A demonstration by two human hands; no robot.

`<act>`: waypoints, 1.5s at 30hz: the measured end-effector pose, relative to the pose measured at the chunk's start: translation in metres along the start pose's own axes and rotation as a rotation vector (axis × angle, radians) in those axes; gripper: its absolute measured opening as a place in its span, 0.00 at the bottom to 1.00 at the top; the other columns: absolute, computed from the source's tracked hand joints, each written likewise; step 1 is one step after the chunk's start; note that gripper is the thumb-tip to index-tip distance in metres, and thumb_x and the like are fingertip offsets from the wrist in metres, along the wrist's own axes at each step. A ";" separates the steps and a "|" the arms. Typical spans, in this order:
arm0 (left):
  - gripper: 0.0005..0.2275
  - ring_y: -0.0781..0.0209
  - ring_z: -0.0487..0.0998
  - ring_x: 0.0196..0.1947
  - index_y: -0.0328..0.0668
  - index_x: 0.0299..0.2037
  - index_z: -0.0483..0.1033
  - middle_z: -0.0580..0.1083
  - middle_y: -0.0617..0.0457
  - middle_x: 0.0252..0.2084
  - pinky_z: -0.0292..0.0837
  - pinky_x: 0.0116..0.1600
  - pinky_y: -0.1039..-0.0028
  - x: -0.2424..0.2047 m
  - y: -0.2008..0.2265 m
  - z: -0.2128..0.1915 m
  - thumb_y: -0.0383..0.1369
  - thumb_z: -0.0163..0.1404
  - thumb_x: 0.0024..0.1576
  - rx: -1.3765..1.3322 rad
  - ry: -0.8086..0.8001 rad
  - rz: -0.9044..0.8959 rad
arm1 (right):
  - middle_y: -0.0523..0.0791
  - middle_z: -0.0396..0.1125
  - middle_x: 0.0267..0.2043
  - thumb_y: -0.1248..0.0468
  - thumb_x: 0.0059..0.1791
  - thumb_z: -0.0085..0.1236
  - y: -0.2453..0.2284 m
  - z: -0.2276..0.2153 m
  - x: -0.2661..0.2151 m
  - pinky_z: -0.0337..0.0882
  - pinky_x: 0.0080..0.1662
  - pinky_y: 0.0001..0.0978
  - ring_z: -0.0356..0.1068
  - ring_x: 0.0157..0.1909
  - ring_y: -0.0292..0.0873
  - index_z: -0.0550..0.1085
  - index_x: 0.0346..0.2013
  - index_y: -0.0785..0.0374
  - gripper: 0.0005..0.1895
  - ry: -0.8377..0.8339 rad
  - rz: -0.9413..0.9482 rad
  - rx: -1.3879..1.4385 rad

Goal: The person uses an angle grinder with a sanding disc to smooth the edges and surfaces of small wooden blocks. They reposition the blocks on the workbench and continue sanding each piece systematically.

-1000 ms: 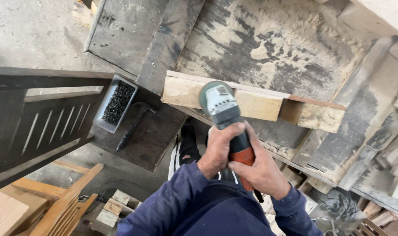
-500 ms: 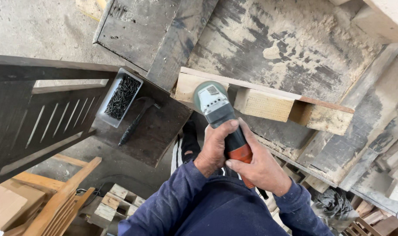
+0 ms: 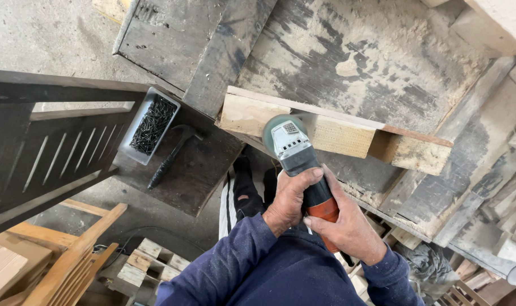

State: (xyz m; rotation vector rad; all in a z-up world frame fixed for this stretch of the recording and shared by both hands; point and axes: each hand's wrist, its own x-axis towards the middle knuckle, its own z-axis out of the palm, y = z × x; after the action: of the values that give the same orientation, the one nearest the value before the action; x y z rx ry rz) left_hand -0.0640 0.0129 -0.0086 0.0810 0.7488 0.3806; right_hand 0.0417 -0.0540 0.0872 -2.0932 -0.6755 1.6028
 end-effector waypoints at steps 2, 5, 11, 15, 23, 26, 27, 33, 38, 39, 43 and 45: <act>0.16 0.63 0.77 0.38 0.33 0.45 0.74 0.75 0.51 0.39 0.77 0.46 0.69 0.000 -0.005 0.002 0.35 0.60 0.52 0.003 -0.009 -0.012 | 0.54 0.66 0.61 0.60 0.39 0.66 0.004 -0.002 -0.003 0.69 0.60 0.40 0.70 0.61 0.49 0.45 0.76 0.60 0.56 0.012 0.018 -0.003; 0.16 0.63 0.78 0.38 0.33 0.45 0.74 0.75 0.51 0.39 0.78 0.46 0.68 -0.001 -0.010 0.004 0.35 0.60 0.52 -0.016 -0.017 -0.045 | 0.54 0.66 0.60 0.60 0.39 0.66 0.011 -0.006 -0.008 0.70 0.59 0.39 0.71 0.60 0.48 0.45 0.75 0.60 0.56 0.035 0.052 -0.033; 0.14 0.62 0.78 0.39 0.34 0.46 0.74 0.75 0.50 0.39 0.79 0.47 0.68 -0.002 -0.011 0.014 0.34 0.59 0.55 0.013 -0.132 -0.078 | 0.54 0.70 0.54 0.60 0.38 0.67 0.018 -0.002 -0.025 0.73 0.54 0.37 0.74 0.52 0.48 0.44 0.76 0.61 0.58 0.161 0.161 -0.023; 0.13 0.63 0.79 0.39 0.32 0.45 0.75 0.77 0.50 0.40 0.78 0.48 0.70 -0.004 0.002 0.023 0.33 0.58 0.55 0.070 -0.183 -0.055 | 0.53 0.67 0.57 0.64 0.38 0.67 0.011 0.008 -0.029 0.70 0.55 0.37 0.70 0.56 0.46 0.45 0.74 0.67 0.57 0.240 0.003 -0.012; 0.13 0.65 0.77 0.35 0.33 0.44 0.76 0.76 0.53 0.37 0.77 0.43 0.71 0.013 0.038 0.004 0.33 0.58 0.53 0.162 0.032 -0.064 | 0.52 0.65 0.58 0.60 0.42 0.67 0.004 0.024 0.014 0.72 0.57 0.37 0.70 0.58 0.44 0.42 0.76 0.65 0.56 0.117 -0.035 0.183; 0.13 0.64 0.77 0.36 0.32 0.44 0.75 0.76 0.51 0.37 0.76 0.43 0.70 0.011 0.034 -0.001 0.32 0.58 0.54 0.111 0.002 -0.050 | 0.52 0.65 0.60 0.60 0.42 0.67 0.007 0.024 0.009 0.70 0.58 0.36 0.68 0.60 0.44 0.42 0.76 0.65 0.56 0.094 -0.012 0.212; 0.13 0.64 0.77 0.36 0.32 0.44 0.75 0.76 0.51 0.37 0.77 0.43 0.70 0.007 0.032 -0.001 0.32 0.58 0.53 0.132 0.009 -0.056 | 0.52 0.65 0.60 0.61 0.42 0.67 0.008 0.024 0.006 0.70 0.58 0.36 0.68 0.60 0.43 0.42 0.76 0.64 0.57 0.086 0.005 0.225; 0.13 0.64 0.78 0.38 0.34 0.45 0.75 0.76 0.52 0.39 0.77 0.46 0.70 -0.016 0.024 0.002 0.30 0.58 0.51 0.116 0.032 -0.096 | 0.53 0.63 0.63 0.62 0.41 0.68 0.011 0.030 -0.014 0.66 0.60 0.37 0.66 0.62 0.44 0.45 0.75 0.67 0.56 0.094 -0.013 0.144; 0.13 0.62 0.76 0.37 0.32 0.45 0.74 0.75 0.50 0.39 0.77 0.44 0.68 0.008 0.030 0.001 0.30 0.58 0.54 0.119 -0.041 -0.067 | 0.54 0.67 0.57 0.60 0.41 0.66 0.016 0.026 0.001 0.73 0.55 0.37 0.71 0.55 0.44 0.45 0.76 0.63 0.56 0.143 0.075 0.178; 0.13 0.62 0.77 0.37 0.32 0.45 0.74 0.75 0.50 0.38 0.77 0.44 0.68 0.007 0.030 0.001 0.31 0.58 0.54 0.133 -0.053 -0.077 | 0.54 0.66 0.57 0.60 0.42 0.65 0.016 0.025 0.002 0.73 0.55 0.38 0.70 0.55 0.45 0.45 0.77 0.64 0.55 0.143 0.052 0.237; 0.13 0.62 0.77 0.38 0.33 0.45 0.74 0.75 0.50 0.39 0.78 0.45 0.69 -0.009 0.028 0.005 0.31 0.57 0.53 0.139 -0.056 -0.064 | 0.54 0.65 0.60 0.58 0.41 0.67 0.010 0.027 -0.011 0.71 0.57 0.37 0.70 0.59 0.46 0.45 0.75 0.65 0.55 0.095 0.005 0.190; 0.13 0.63 0.77 0.38 0.33 0.45 0.74 0.75 0.51 0.39 0.78 0.46 0.70 -0.011 0.026 0.006 0.30 0.57 0.53 0.127 -0.040 -0.055 | 0.55 0.62 0.63 0.59 0.43 0.67 0.009 0.027 -0.012 0.67 0.60 0.39 0.65 0.62 0.48 0.44 0.75 0.67 0.55 0.060 -0.066 0.244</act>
State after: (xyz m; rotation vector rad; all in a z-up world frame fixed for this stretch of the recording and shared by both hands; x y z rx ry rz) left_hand -0.0756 0.0335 0.0088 0.1865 0.7340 0.2779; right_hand 0.0140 -0.0678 0.0845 -1.9137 -0.4966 1.4985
